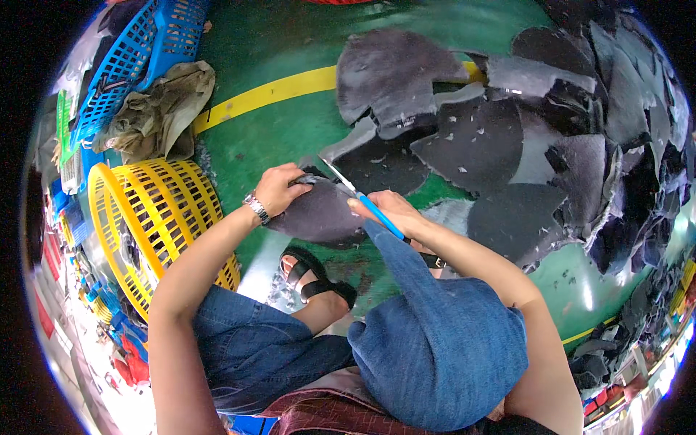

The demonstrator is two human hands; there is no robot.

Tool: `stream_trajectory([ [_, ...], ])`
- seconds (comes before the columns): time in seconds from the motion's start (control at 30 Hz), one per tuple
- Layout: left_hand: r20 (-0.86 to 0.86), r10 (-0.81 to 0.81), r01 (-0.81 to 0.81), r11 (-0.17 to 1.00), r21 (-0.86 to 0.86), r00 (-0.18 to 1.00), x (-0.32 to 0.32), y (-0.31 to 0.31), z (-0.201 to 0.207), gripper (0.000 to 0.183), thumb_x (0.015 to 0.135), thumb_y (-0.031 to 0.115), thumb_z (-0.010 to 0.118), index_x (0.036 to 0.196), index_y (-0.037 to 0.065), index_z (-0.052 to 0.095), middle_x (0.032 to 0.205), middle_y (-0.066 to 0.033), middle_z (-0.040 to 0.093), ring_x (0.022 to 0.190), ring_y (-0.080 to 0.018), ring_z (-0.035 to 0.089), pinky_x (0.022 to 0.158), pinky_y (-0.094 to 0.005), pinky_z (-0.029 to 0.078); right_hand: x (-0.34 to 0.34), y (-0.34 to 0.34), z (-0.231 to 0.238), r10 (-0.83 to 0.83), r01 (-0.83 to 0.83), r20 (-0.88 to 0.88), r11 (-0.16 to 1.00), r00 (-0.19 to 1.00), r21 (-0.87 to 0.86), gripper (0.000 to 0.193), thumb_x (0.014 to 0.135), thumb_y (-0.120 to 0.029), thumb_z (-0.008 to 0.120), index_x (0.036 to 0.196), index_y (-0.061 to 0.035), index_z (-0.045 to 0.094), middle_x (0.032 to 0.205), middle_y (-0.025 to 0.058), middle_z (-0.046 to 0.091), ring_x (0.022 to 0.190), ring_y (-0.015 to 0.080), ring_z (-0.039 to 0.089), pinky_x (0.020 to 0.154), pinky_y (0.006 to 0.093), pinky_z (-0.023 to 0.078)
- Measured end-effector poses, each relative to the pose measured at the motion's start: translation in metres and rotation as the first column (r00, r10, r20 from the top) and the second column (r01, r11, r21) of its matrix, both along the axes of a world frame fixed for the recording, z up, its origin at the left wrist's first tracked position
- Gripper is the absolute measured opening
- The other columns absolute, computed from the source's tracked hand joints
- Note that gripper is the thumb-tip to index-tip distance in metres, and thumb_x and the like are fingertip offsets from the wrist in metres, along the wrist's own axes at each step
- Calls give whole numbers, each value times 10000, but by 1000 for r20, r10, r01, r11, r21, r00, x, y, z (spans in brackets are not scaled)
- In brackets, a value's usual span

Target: Trimming excess material from gray shoe components using a pair of scissors.

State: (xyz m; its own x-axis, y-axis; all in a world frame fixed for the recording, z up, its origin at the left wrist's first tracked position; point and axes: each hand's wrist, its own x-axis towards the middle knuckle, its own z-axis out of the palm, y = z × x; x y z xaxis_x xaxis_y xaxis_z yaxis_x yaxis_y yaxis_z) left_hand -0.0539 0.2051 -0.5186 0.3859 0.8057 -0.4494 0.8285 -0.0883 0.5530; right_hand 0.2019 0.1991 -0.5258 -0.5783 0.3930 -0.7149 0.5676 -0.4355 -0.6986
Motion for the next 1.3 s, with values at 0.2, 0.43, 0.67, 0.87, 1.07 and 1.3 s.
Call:
stream_trajectory([
  [0.2,21,-252,247,923,-296,967,22,-10,63,530,667,119,649,1144,121,417,674,-165,580,661,-354,571,610,-435,470,55,-22,-1,-21,20,-27,1000,999,-20,572,794,-598,420,802,-32,503,611,69,507,660,167,535,583,343,417],
  [0.43,130,-240,203,947,247,962,84,33,41,205,579,201,701,671,43,610,1227,-205,376,1160,-365,324,952,-439,306,76,11,-4,-62,23,392,994,918,105,606,799,-585,402,900,7,487,731,201,569,761,352,572,659,414,430],
  [0.67,-112,-116,136,972,193,987,85,78,-31,167,662,217,655,764,89,626,1025,-129,515,923,-285,504,800,-386,385,66,16,11,58,-129,395,980,917,154,646,803,-603,370,958,12,490,793,214,580,784,346,575,692,411,432],
  [0.87,-134,-214,244,930,274,967,81,56,-18,120,690,199,629,724,89,597,797,-69,497,791,-232,504,663,-358,360,63,24,35,-385,332,-90,875,919,-352,560,844,-572,350,874,-32,497,594,15,436,541,94,424,511,237,372],
  [1.07,-163,-204,244,927,286,965,84,56,-14,114,688,192,627,704,84,596,791,-68,500,781,-222,505,678,-355,356,59,30,37,-415,361,12,776,910,-518,594,863,-567,283,827,-24,520,523,20,465,451,113,452,450,245,392],
  [1.3,-173,-184,230,924,307,968,83,53,-17,110,681,189,628,670,86,592,760,-63,504,767,-220,511,686,-355,352,59,27,40,-407,357,15,781,913,-512,610,852,-583,293,800,-19,519,506,20,460,417,111,447,403,253,379],
])
